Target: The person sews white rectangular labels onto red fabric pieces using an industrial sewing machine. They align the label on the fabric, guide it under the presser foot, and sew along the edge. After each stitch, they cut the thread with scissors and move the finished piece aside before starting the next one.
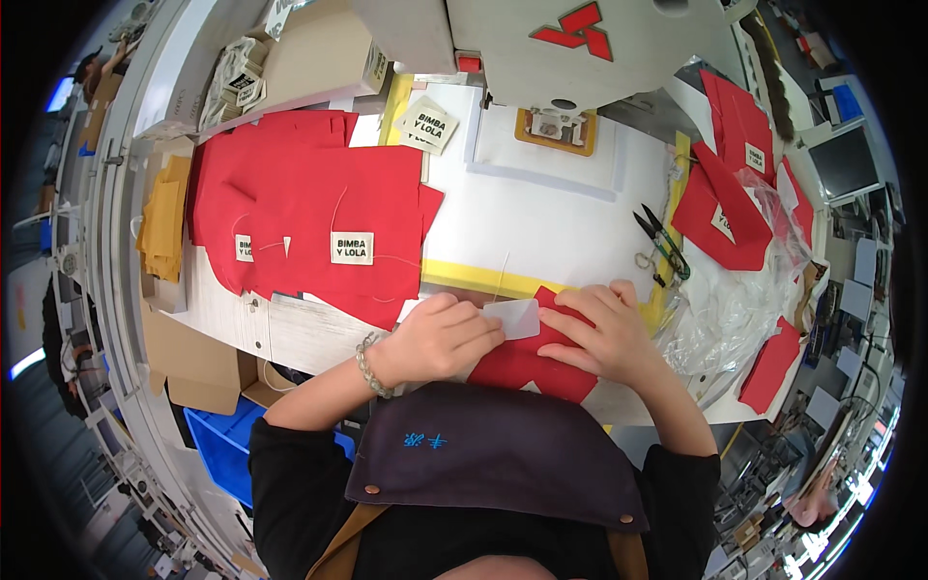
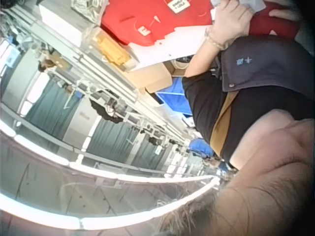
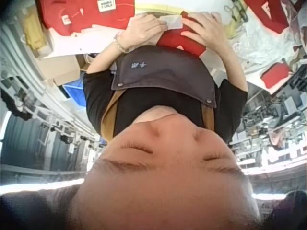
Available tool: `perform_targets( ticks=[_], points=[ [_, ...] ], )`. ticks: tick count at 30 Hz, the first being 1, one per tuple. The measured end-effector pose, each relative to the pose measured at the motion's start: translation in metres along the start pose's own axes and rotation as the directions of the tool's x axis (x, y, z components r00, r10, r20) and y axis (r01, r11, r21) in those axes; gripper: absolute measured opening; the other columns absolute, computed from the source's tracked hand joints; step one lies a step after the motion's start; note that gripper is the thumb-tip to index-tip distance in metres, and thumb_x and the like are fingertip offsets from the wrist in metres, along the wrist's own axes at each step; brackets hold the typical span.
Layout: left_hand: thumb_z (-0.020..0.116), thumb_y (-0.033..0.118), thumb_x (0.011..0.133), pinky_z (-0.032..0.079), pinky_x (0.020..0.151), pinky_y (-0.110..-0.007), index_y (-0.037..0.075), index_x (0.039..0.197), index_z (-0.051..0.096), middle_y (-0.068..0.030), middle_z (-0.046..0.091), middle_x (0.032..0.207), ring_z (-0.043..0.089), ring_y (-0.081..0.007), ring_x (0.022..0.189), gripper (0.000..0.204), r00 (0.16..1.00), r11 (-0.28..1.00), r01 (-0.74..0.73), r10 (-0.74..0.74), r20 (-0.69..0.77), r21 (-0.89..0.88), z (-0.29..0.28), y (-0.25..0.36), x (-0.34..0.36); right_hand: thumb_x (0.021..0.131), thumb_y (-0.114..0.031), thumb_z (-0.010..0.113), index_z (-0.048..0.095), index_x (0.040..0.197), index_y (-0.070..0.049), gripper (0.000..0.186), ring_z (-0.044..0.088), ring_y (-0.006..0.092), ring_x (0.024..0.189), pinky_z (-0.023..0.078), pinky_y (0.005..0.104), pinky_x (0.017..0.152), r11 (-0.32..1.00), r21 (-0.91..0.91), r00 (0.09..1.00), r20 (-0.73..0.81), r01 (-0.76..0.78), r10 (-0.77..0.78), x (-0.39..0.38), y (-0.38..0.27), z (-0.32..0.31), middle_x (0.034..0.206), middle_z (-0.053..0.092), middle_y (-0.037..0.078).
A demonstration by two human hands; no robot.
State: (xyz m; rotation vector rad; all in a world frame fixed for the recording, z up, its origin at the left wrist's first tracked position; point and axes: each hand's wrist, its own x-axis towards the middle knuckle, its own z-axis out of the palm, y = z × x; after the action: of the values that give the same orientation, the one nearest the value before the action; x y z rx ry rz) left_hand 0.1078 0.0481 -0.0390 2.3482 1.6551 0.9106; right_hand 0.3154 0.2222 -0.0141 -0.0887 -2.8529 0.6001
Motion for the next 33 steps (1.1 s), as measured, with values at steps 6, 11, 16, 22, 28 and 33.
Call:
perform_targets(
  ticks=[6, 11, 16, 22, 28, 33],
  points=[
    [0.072, -0.001, 0.081, 0.057, 0.072, -0.027, 0.002, 0.093, 0.072, -0.0071, 0.074, 0.096, 0.072, -0.0182, 0.081, 0.013, 0.801, 0.567, 0.515, -0.586, 0.125, -0.643, -0.023, -0.013, 0.038, 0.079, 0.0, 0.072, 0.07, 0.096, -0.004, 0.017, 0.059, 0.0141, 0.067, 0.045, 0.0255, 0.058, 0.689, 0.576, 0.853, 0.027, -0.439, 0.521, 0.029, -0.001, -0.006, 0.092, 0.066, 0.006],
    [0.072, 0.002, 0.08, 0.059, 0.076, -0.029, 0.003, 0.092, 0.071, -0.0073, 0.073, 0.098, 0.071, -0.021, 0.08, 0.012, 0.969, 0.961, 0.029, -0.094, -0.229, -0.275, -0.026, -0.057, 0.072, 0.075, 0.009, 0.065, 0.071, 0.095, -0.005, 0.026, 0.061, 0.0201, 0.07, 0.048, 0.0296, 0.063, 0.91, 0.353, 0.826, -0.43, -0.218, 0.365, 0.048, 0.028, -0.01, 0.091, 0.07, 0.007],
    [0.074, 0.007, 0.078, 0.059, 0.083, -0.035, 0.003, 0.094, 0.068, -0.0084, 0.07, 0.106, 0.07, -0.0248, 0.086, 0.017, 0.972, 0.981, -0.19, 0.185, -0.143, -0.026, -0.001, -0.102, 0.098, 0.07, 0.005, 0.066, 0.072, 0.1, -0.011, 0.035, 0.058, 0.0195, 0.074, 0.044, 0.0328, 0.065, 0.972, -0.024, 0.882, -0.426, -0.232, 0.2, 0.047, 0.059, -0.005, 0.098, 0.071, 0.0],
    [0.071, 0.016, 0.083, 0.053, 0.095, -0.037, 0.003, 0.111, 0.065, -0.01, 0.066, 0.115, 0.066, -0.0282, 0.103, 0.032, 0.992, 0.99, -0.12, 0.122, -0.022, 0.072, 0.007, -0.114, 0.105, 0.077, -0.013, 0.07, 0.069, 0.112, -0.01, 0.035, 0.054, 0.0183, 0.091, 0.039, 0.0345, 0.078, 0.964, -0.196, 0.955, -0.269, -0.179, 0.122, 0.05, 0.059, 0.006, 0.118, 0.066, -0.001],
    [0.072, 0.021, 0.081, 0.052, 0.091, -0.037, 0.001, 0.115, 0.063, -0.012, 0.065, 0.114, 0.064, -0.028, 0.101, 0.04, 0.998, 0.973, -0.053, 0.055, -0.004, 0.227, 0.006, -0.104, 0.106, 0.083, -0.024, 0.068, 0.061, 0.126, -0.011, 0.046, 0.049, 0.0197, 0.104, 0.034, 0.0372, 0.086, 0.925, -0.285, 0.961, -0.189, -0.249, 0.201, 0.053, 0.056, 0.014, 0.134, 0.056, -0.001],
    [0.073, 0.026, 0.079, 0.05, 0.09, -0.036, 0.001, 0.12, 0.06, -0.0151, 0.061, 0.117, 0.061, -0.0268, 0.104, 0.049, 0.996, 0.945, 0.003, -0.031, 0.082, 0.328, 0.007, -0.093, 0.096, 0.084, -0.026, 0.066, 0.059, 0.127, -0.011, 0.046, 0.047, 0.0205, 0.107, 0.033, 0.0381, 0.087, 0.907, -0.324, 0.958, -0.185, -0.268, 0.218, 0.06, 0.058, 0.016, 0.135, 0.054, -0.002]
  ],
)
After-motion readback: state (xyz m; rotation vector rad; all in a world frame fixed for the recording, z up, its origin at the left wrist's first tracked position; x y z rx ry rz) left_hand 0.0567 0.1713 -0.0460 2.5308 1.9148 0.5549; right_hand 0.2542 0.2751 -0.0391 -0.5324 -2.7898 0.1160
